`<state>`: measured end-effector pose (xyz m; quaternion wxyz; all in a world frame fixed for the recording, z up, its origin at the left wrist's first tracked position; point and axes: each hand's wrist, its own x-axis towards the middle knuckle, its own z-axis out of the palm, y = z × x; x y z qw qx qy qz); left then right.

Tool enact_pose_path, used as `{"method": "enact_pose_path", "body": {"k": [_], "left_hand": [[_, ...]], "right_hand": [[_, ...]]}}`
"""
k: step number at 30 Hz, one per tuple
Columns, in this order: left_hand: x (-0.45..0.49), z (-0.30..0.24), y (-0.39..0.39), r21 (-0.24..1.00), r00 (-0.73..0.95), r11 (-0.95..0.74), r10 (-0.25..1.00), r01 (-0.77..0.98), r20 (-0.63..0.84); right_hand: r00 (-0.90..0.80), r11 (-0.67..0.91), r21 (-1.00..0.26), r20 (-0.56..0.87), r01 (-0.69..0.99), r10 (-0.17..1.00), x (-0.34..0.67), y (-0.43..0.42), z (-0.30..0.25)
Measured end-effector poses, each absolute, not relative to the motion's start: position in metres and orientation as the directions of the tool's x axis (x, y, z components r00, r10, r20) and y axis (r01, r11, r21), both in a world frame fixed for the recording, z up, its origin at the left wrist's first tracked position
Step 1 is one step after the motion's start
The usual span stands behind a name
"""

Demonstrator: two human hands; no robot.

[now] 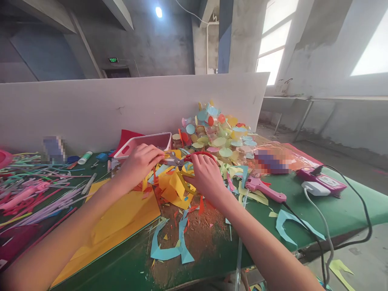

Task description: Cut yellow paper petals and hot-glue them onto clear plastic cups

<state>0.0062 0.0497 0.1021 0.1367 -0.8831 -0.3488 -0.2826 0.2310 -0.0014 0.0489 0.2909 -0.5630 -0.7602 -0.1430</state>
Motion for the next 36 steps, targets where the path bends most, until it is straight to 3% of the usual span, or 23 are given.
{"method": "enact_pose_path", "body": {"k": [5,10,16,26,36], "left_hand": [[0.005,0.111,0.058,0.012,0.516,-0.673,0.578,0.739,0.633],[0.005,0.125,0.076,0.244,0.277,-0.609,0.634,0.755,0.722],[0.019,0.131,0.098,0.534,0.116,-0.507,0.789,0.677,0.603],[0.032,0.14,0.141,0.611,0.033,-0.475,0.806,0.633,0.592],[0.053,0.133,0.149,0.63,0.085,-0.432,0.86,0.645,0.503]], "right_hand": [[-0.184,0.306,-0.116,0.585,0.945,0.79,0.232,-0.002,0.05],[-0.153,0.307,-0.146,0.625,0.94,0.765,0.233,0.001,0.049],[-0.151,0.293,-0.101,0.674,0.951,0.723,0.239,0.004,0.049],[-0.129,0.307,-0.115,0.731,0.945,0.67,0.244,0.008,0.048],[0.014,0.112,-0.126,0.722,0.986,0.691,0.25,0.013,0.046]]}}
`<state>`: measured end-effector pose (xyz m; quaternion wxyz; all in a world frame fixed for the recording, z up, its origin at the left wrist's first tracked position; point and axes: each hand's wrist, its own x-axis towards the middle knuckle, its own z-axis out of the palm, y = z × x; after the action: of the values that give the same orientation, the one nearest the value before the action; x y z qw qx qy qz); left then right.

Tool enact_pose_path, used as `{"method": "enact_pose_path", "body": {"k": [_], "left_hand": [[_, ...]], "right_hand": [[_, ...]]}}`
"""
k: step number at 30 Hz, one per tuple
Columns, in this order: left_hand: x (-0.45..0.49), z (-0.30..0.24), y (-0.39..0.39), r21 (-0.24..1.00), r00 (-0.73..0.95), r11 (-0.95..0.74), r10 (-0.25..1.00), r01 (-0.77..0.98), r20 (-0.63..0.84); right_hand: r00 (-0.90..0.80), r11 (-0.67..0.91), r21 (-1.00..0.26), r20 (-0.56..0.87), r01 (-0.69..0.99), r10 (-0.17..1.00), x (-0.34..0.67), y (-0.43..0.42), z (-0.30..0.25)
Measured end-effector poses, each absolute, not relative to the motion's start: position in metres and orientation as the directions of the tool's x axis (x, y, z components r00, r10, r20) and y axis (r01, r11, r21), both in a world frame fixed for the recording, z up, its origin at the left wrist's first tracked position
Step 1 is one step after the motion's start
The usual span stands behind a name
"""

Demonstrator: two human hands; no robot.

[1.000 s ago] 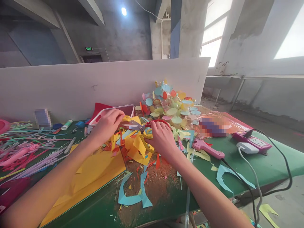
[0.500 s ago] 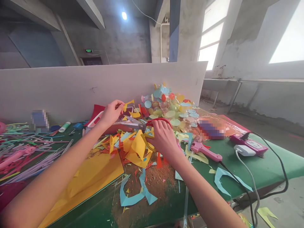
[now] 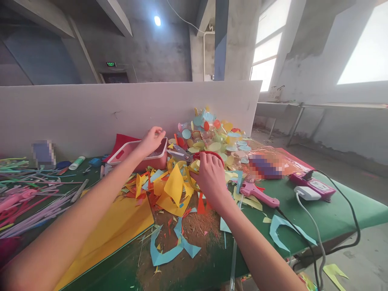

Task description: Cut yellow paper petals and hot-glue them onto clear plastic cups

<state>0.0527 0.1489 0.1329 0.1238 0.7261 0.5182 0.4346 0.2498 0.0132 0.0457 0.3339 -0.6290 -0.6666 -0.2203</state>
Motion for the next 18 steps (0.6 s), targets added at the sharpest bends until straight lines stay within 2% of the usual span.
{"method": "enact_pose_path", "body": {"k": [6,18], "left_hand": [[0.053,0.134,0.112,0.625,0.312,-0.44,0.898,0.644,0.311],[0.054,0.134,0.113,0.736,0.261,-0.27,0.956,0.62,0.131]], "right_hand": [[0.004,0.084,-0.085,0.726,0.993,0.687,0.249,0.013,0.046],[-0.051,0.097,-0.022,0.728,0.995,0.683,0.249,0.014,0.041]]}}
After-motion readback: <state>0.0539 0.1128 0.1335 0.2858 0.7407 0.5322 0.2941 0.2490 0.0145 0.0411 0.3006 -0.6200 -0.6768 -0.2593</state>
